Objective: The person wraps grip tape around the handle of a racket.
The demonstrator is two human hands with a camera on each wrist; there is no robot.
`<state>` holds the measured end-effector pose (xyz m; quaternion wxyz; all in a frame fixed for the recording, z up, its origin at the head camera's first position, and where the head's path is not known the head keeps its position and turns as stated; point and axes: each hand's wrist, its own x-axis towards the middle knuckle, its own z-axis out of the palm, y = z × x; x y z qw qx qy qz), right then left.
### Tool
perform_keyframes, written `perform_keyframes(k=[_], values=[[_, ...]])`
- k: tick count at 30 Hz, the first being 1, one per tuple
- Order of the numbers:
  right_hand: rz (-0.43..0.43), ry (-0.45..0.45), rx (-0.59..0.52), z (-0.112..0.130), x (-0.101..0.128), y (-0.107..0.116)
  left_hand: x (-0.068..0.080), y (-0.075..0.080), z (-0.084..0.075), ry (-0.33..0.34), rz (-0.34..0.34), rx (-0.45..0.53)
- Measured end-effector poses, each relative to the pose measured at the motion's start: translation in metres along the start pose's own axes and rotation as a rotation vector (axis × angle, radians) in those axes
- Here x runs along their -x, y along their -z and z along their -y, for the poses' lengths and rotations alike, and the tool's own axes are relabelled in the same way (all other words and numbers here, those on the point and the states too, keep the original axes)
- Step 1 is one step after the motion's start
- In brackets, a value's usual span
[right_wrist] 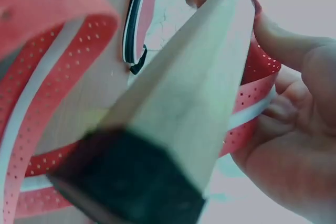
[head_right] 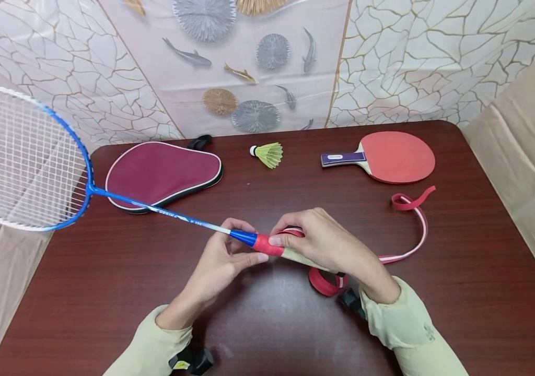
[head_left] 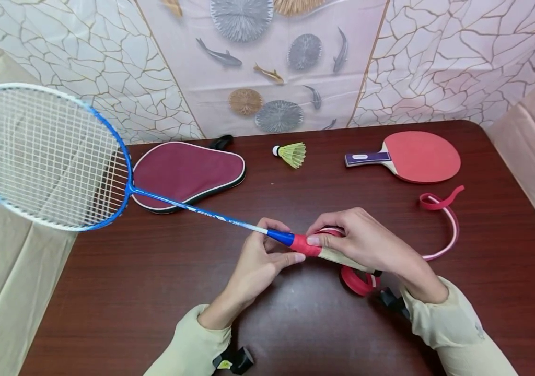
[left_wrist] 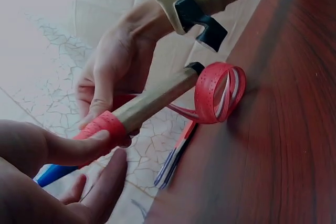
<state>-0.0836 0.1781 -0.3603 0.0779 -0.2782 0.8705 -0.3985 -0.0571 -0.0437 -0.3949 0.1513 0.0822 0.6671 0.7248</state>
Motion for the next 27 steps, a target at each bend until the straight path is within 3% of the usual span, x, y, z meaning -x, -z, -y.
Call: perform_keyframes(k=[2, 5, 9, 18, 27], values=[[-0.015, -0.002, 0.005, 0.0007, 0.0007, -0.0012, 0.0004, -0.0002, -0.0010, 0.051, 0.029, 0.035], [-0.030, 0.020, 0.015, 0.0017, 0.0005, -0.0042, 0.0008, -0.0004, -0.0018, 0.099, 0.078, 0.163], [-0.056, 0.060, 0.047, 0.0026, -0.0007, -0.0078, 0.0005, -0.0011, -0.0010, 0.102, 0.086, 0.243], [-0.053, 0.055, 0.035, 0.0024, -0.0008, -0.0096, -0.0014, -0.0030, 0.0032, 0.057, 0.076, 0.296], [-0.026, 0.047, -0.006, 0.0017, -0.0003, -0.0002, -0.0029, -0.0003, 0.0054, 0.024, 0.094, 0.254]])
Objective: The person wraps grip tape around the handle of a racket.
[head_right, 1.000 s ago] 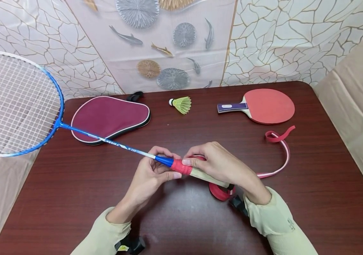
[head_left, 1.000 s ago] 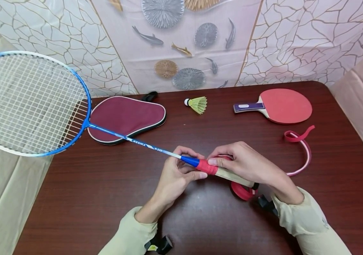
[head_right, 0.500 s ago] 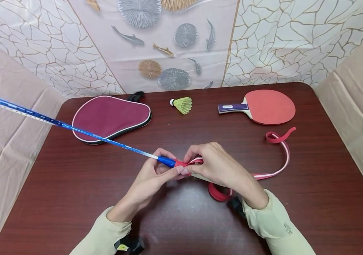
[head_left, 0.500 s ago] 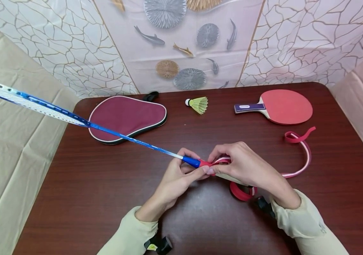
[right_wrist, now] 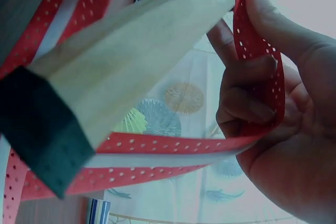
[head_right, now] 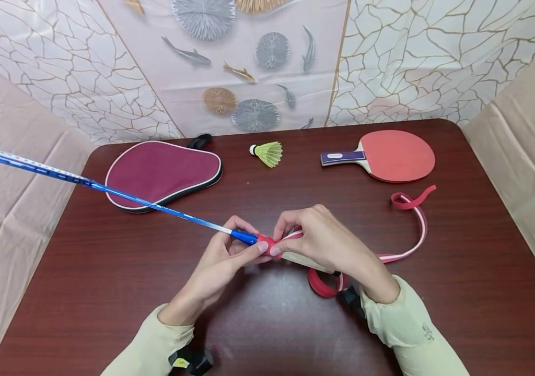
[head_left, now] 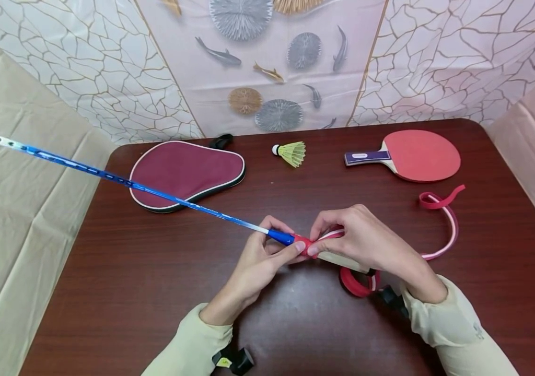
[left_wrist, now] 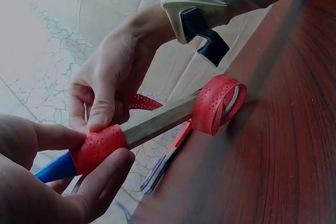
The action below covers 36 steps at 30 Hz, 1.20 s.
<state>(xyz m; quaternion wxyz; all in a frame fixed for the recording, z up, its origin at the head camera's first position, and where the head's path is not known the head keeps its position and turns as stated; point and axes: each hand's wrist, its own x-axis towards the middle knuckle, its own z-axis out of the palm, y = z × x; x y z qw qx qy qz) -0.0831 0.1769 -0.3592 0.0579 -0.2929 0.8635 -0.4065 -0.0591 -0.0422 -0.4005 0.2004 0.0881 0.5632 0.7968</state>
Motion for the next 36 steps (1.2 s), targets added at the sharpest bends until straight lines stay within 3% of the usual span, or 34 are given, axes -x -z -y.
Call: perform_keyframes(k=[9, 17, 29, 36], values=[[0.012, 0.081, -0.016, -0.0009, 0.0019, 0.0093, 0.0001, 0.0005, -0.0008, -0.004, -0.002, -0.058], [-0.019, 0.004, 0.023, -0.0001, 0.0013, 0.0062, 0.0017, -0.0010, -0.0023, -0.026, 0.006, -0.110], [-0.002, -0.087, -0.029, -0.0027, 0.0005, 0.0054, 0.0012, 0.0006, -0.0015, -0.132, 0.026, -0.207], [0.006, -0.119, -0.041, -0.0004, 0.0008, 0.0048, 0.0029, -0.0011, -0.0052, -0.151, 0.019, -0.225]])
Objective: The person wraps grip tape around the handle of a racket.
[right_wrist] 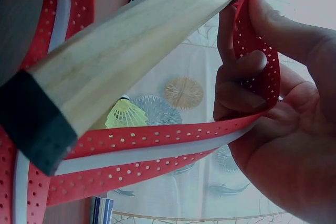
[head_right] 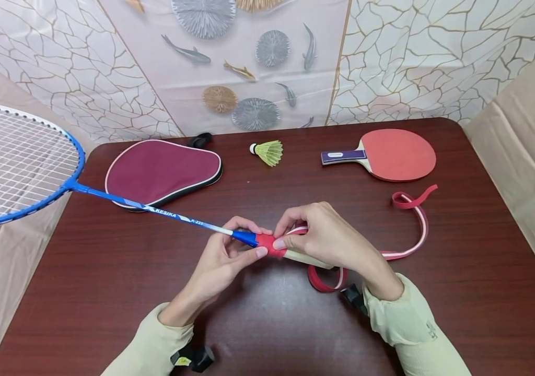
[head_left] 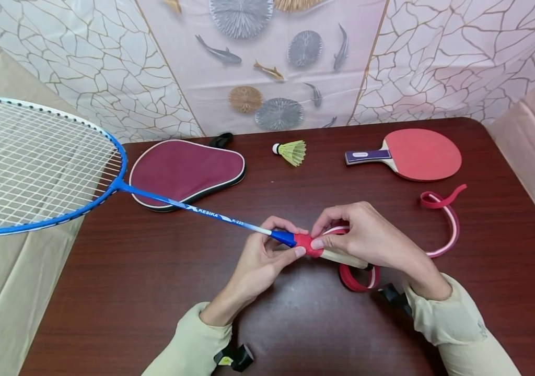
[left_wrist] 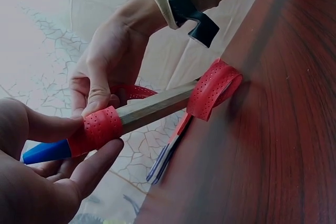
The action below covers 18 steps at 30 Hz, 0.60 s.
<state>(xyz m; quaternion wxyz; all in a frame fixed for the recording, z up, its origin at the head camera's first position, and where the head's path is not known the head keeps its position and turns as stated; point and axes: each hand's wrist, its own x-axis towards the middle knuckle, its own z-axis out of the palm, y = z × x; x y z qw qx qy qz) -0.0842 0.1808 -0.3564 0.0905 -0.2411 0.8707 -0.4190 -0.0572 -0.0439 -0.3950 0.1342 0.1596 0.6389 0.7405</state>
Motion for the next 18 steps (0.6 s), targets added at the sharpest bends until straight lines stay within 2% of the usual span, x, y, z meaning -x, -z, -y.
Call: perform_keyframes(k=[10, 18], values=[[0.003, 0.036, -0.034, -0.0023, -0.0018, -0.0031, 0.0003, -0.0016, 0.0030, -0.023, -0.031, -0.005], [-0.010, 0.071, -0.014, -0.0031, -0.0033, -0.0074, -0.0016, -0.0038, 0.0058, -0.042, -0.033, 0.033]])
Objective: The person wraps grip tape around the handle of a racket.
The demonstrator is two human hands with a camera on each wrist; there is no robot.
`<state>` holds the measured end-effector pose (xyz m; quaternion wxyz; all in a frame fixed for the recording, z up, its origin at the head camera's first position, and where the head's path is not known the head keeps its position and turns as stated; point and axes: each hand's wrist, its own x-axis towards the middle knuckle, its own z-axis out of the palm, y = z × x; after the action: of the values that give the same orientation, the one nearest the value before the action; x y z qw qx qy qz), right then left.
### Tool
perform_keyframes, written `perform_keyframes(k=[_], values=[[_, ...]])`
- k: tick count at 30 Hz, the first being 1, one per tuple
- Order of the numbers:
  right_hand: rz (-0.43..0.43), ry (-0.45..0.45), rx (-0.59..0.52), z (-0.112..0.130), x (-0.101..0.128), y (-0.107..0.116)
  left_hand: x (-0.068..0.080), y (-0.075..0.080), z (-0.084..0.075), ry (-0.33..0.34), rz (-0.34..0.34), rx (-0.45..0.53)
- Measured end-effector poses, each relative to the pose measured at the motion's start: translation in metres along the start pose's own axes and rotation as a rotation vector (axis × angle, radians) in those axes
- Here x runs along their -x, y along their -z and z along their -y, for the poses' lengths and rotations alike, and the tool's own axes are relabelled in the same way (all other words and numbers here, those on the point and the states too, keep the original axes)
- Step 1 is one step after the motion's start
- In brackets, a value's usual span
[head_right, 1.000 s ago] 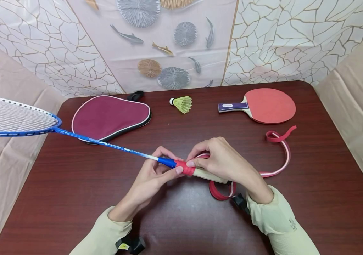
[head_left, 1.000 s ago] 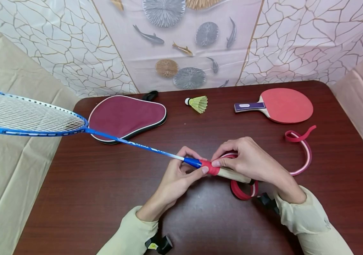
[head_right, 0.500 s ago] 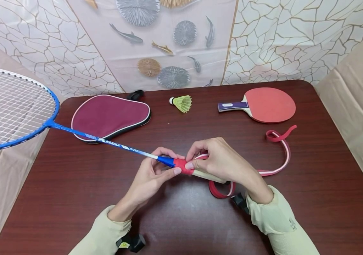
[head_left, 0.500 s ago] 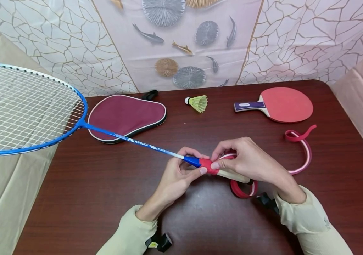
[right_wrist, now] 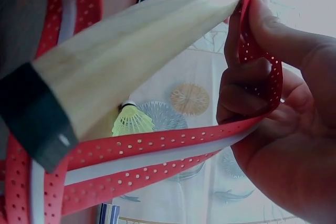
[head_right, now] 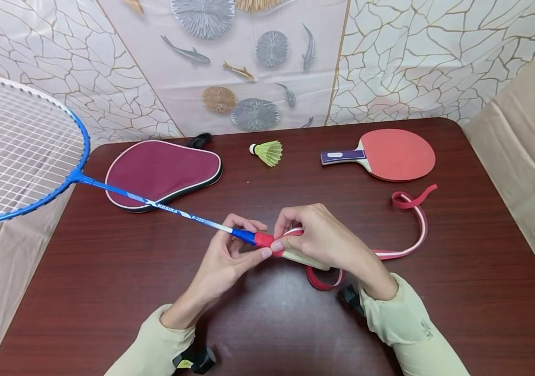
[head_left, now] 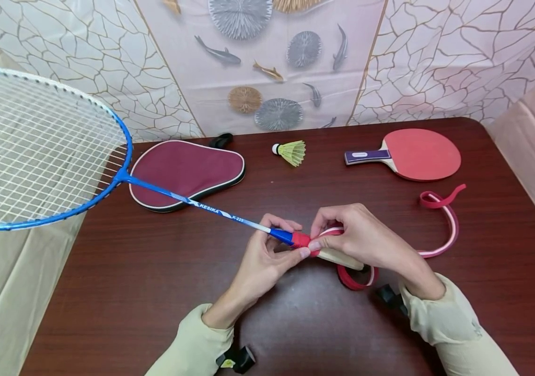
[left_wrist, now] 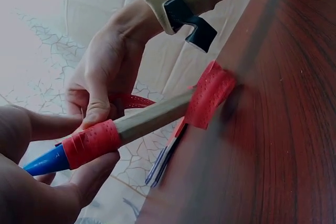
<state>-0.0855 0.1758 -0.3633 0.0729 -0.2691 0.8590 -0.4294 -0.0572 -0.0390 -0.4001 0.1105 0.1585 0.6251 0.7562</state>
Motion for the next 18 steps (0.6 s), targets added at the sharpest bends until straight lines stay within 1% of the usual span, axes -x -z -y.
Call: perform_keyframes(k=[7, 11, 15, 18], values=[[-0.001, -0.007, 0.013, 0.003, 0.000, 0.000, -0.001, 0.001, 0.001, -0.003, 0.007, 0.012], [0.002, -0.037, 0.006, 0.002, 0.001, 0.001, 0.000, 0.000, -0.002, 0.007, 0.012, 0.008], [0.020, -0.065, 0.011, 0.000, 0.000, 0.001, 0.002, -0.004, -0.013, -0.007, 0.020, -0.006], [0.029, -0.057, 0.020, -0.002, -0.001, 0.000, 0.003, -0.006, -0.019, -0.031, 0.029, -0.024]])
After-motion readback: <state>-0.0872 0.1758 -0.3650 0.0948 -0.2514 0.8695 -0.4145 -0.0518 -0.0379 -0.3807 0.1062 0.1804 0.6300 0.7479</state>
